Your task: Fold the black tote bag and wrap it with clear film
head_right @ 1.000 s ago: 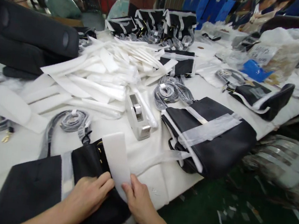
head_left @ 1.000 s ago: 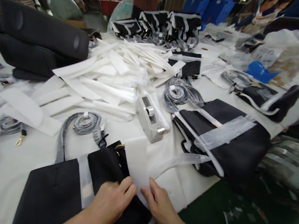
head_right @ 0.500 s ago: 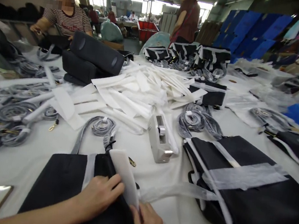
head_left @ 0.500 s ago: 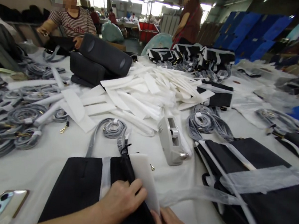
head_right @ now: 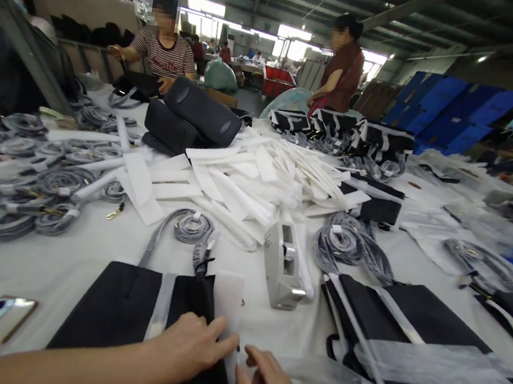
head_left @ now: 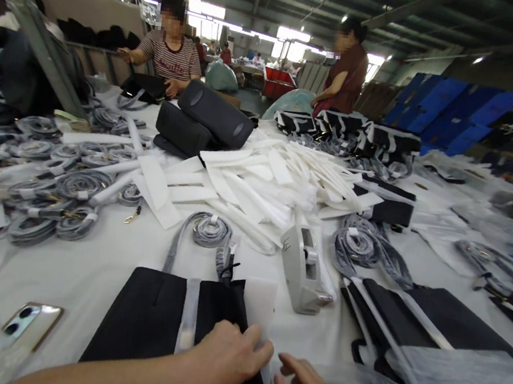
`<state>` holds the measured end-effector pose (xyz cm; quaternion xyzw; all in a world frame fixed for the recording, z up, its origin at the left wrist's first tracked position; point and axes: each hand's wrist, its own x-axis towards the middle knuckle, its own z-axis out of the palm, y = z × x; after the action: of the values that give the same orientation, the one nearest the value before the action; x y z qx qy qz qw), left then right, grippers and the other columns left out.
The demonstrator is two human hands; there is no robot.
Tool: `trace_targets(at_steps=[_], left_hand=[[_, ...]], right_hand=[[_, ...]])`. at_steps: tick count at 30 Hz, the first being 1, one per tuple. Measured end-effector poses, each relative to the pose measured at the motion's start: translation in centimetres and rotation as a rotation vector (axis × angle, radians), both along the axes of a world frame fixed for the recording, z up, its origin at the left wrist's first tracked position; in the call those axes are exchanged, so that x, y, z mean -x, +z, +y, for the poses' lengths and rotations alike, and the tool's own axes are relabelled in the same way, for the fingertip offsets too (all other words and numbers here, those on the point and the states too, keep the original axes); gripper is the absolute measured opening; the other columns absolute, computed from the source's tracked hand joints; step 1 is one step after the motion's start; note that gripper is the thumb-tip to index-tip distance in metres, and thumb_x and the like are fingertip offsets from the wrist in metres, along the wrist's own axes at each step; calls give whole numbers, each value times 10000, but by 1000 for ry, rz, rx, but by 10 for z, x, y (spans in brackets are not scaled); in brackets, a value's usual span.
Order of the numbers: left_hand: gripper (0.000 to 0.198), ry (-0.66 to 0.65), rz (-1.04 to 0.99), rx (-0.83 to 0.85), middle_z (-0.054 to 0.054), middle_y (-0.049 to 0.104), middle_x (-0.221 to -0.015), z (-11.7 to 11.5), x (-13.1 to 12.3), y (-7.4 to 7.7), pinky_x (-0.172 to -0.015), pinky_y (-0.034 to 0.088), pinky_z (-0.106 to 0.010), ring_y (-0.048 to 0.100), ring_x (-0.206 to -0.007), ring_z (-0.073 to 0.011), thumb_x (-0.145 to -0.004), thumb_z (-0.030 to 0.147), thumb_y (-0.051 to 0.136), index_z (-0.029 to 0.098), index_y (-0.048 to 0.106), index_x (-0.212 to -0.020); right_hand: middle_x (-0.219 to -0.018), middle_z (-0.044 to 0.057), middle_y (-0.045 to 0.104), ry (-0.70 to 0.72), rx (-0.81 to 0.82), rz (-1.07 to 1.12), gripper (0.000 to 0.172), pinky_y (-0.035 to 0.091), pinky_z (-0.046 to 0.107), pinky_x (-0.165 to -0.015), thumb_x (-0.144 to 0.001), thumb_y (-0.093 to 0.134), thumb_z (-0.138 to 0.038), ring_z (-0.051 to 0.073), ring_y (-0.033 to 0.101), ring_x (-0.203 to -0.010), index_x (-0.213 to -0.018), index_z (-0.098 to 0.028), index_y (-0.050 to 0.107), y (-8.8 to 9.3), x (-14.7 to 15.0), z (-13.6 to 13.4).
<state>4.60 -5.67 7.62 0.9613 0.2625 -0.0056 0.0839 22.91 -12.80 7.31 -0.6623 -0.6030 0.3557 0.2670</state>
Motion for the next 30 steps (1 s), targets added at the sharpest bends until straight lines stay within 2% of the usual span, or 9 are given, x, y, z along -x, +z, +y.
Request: trace_targets(at_steps=[2,6,9,12,16,19,22,26,30], left_hand=[[240,-8,-3,-7,-67,563,-929,-1,2,-3,-454,517,-295,647,-625,-195,-948,171,399,181,455,-1181],[370,-37,-10,9,-86,584,-959,1,11,-3,-486,540,-314,651,-668,-210,-925,188,448,153,376,-1286],[557,-125,-52,42,-85,586,-1019,6,20,2,-503,539,-290,649,-703,-199,-857,202,553,156,295,-1348],[594,-170,-96,62,-83,584,-1050,10,27,5,-489,522,-275,642,-706,-187,-846,185,545,157,257,-1365],[515,-155,-119,74,-61,601,-1018,11,27,-1,-474,507,-273,638,-687,-182,-867,181,507,171,284,-1332],[371,-113,-116,85,-40,615,-967,8,25,-8,-488,504,-273,642,-695,-184,-869,207,526,166,375,-1206],[232,-103,-148,66,-18,620,-930,6,23,-11,-520,492,-262,632,-684,-161,-920,220,478,168,413,-1136],[198,-96,-245,-109,-25,615,-940,8,22,-14,-519,461,-285,605,-710,-158,-959,212,429,152,443,-1147],[50,-114,-373,-273,-5,577,-829,14,19,-23,-513,398,-282,549,-678,-136,-947,194,466,169,509,-943]], right_hand=[[-889,85,694,-115,-70,92,384,530,310,-699,-798,591,-527,227,641,-770,-984,-208,695,-2,12,17],[-648,45,607,-218,-57,288,531,516,305,-639,-797,492,-683,214,585,-661,-643,-186,604,-25,37,39],[-645,27,570,-252,-67,348,539,492,279,-611,-796,493,-699,189,547,-647,-593,-200,520,-37,43,39],[-647,24,557,-288,-16,399,550,481,276,-595,-810,461,-716,188,539,-643,-619,-203,517,-38,42,34],[-643,27,575,-285,96,455,586,486,292,-575,-835,381,-737,200,545,-614,-754,-197,594,-37,40,31],[-747,50,630,-258,34,434,599,515,304,-654,-830,372,-745,224,589,-707,-833,-199,617,-42,41,32],[-749,56,636,-267,-32,383,585,526,303,-690,-802,427,-745,225,601,-720,-803,-191,614,-47,44,35],[-768,63,665,-267,-55,281,562,526,296,-702,-808,479,-693,227,624,-734,-913,-164,637,-49,45,39],[-771,81,695,-232,-103,69,595,508,292,-665,-820,446,-694,228,636,-690,-927,-153,670,-49,41,40]])
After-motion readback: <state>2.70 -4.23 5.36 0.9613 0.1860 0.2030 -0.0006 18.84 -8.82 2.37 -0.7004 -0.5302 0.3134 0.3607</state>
